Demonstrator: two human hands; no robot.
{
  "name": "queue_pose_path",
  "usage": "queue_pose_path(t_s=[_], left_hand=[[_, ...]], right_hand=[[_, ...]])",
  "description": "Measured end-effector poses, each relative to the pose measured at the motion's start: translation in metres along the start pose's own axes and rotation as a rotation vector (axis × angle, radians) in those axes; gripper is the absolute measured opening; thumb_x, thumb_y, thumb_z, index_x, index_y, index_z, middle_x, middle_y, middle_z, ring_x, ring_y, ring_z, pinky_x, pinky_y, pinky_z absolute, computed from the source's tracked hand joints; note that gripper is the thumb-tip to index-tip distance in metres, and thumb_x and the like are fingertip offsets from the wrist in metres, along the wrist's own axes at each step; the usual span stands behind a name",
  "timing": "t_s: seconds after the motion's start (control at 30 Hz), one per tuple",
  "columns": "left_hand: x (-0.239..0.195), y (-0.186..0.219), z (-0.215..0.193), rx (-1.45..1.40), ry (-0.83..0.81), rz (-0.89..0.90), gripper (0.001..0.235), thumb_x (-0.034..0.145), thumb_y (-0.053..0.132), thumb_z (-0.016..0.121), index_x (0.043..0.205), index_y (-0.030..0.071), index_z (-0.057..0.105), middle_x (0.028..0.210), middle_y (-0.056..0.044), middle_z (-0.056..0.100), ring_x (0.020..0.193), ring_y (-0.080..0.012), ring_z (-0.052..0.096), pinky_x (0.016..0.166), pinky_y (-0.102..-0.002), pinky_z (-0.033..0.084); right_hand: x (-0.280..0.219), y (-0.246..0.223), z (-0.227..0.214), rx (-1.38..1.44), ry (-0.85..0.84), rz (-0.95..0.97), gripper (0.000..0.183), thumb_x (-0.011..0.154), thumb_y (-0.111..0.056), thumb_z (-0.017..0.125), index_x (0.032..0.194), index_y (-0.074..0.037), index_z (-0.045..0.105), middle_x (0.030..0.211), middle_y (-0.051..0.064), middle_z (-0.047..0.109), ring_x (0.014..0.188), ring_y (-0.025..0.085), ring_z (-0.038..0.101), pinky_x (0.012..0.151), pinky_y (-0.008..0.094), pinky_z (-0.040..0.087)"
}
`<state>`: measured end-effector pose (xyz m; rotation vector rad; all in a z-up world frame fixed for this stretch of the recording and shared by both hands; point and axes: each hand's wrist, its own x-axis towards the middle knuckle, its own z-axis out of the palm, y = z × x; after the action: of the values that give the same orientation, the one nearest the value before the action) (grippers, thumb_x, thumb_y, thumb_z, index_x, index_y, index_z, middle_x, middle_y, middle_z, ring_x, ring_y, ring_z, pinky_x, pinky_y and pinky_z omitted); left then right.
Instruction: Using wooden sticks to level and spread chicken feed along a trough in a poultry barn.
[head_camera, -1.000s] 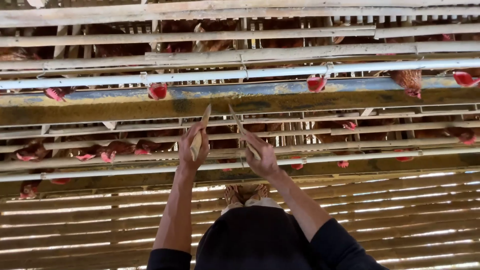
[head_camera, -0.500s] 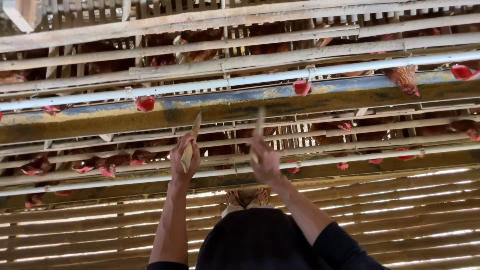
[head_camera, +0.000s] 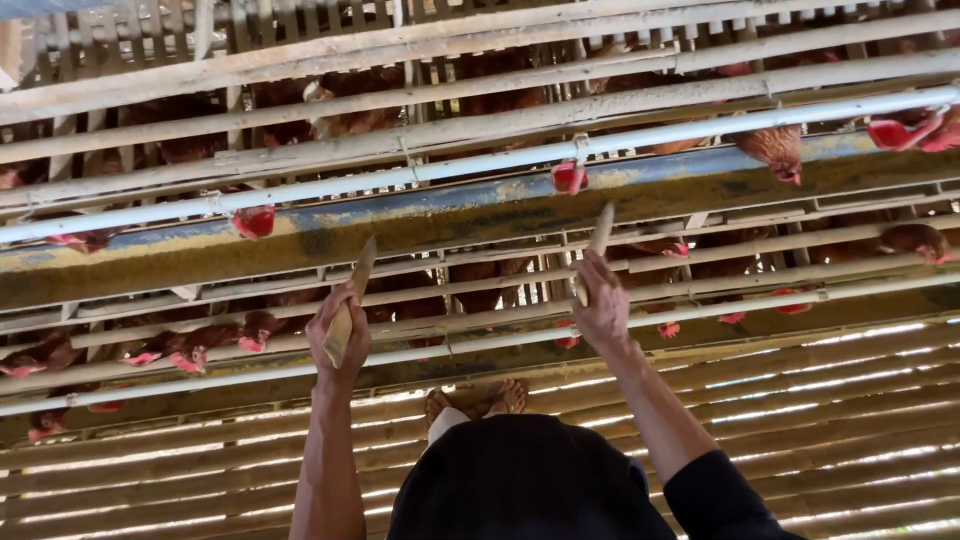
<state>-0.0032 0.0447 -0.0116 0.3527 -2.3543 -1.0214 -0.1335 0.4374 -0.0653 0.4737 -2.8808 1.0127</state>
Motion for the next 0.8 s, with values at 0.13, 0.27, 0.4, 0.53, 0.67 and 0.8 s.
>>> queue_pose_path(t_s=[0.13,0.27,0.4,0.53,0.67,0.8], left_hand=[[-0.003,0.005,0.001,0.013,-0.008,0.017,0.010,0.102,0.006,0.060,0.109,0.011,0.065,0.120,-0.020,0.073,0.102,-0.0496,0.068,0.077,-0.064,0.060],[-0.002,0.017,-0.002,0.003,0.003,0.019,0.010,0.103,0.004,0.058,0.109,0.009,0.064,0.119,-0.021,0.072,0.104,-0.0499,0.067,0.078,-0.066,0.060],[0.001,0.020,-0.002,0.011,-0.014,0.020,0.008,0.103,0.006,0.059,0.109,0.009,0.063,0.121,-0.020,0.072,0.104,-0.0499,0.067,0.079,-0.065,0.060],[0.004,0.020,0.000,0.032,-0.058,0.042,0.009,0.102,0.005,0.060,0.109,0.009,0.064,0.118,-0.020,0.073,0.100,-0.0495,0.069,0.076,-0.065,0.062],[0.001,0.014,0.001,-0.001,-0.065,0.074,0.007,0.101,0.004,0.061,0.107,0.007,0.065,0.114,-0.022,0.073,0.098,-0.0514,0.068,0.073,-0.066,0.061],[0.001,-0.001,-0.001,-0.020,-0.049,0.084,0.008,0.098,0.005,0.063,0.105,0.008,0.066,0.115,-0.022,0.073,0.099,-0.0505,0.069,0.071,-0.062,0.061]], right_hand=[[-0.010,-0.055,-0.006,0.218,0.013,-0.068,0.036,0.083,0.015,0.050,0.103,-0.008,0.069,0.142,0.026,0.059,0.115,0.040,0.068,0.057,0.025,0.056],[-0.008,-0.062,-0.023,0.299,0.035,-0.046,0.039,0.084,0.015,0.051,0.107,-0.011,0.069,0.141,0.023,0.061,0.113,0.040,0.068,0.072,0.035,0.061],[-0.006,-0.048,-0.031,0.149,0.043,0.070,0.038,0.084,0.013,0.053,0.109,-0.013,0.066,0.146,0.024,0.056,0.117,0.042,0.065,0.085,0.042,0.062],[-0.013,-0.111,-0.030,0.252,0.002,-0.054,0.038,0.082,0.015,0.049,0.111,-0.004,0.067,0.144,0.027,0.056,0.101,0.038,0.073,0.054,0.027,0.055],[-0.022,-0.165,0.016,0.345,-0.009,-0.206,0.038,0.083,0.011,0.053,0.114,-0.006,0.068,0.135,0.029,0.062,0.080,0.034,0.075,0.049,0.028,0.054],[-0.013,-0.178,0.031,0.404,0.021,-0.228,0.057,0.086,0.010,0.050,0.140,-0.005,0.060,0.128,0.027,0.067,0.070,0.025,0.075,0.045,0.023,0.050]])
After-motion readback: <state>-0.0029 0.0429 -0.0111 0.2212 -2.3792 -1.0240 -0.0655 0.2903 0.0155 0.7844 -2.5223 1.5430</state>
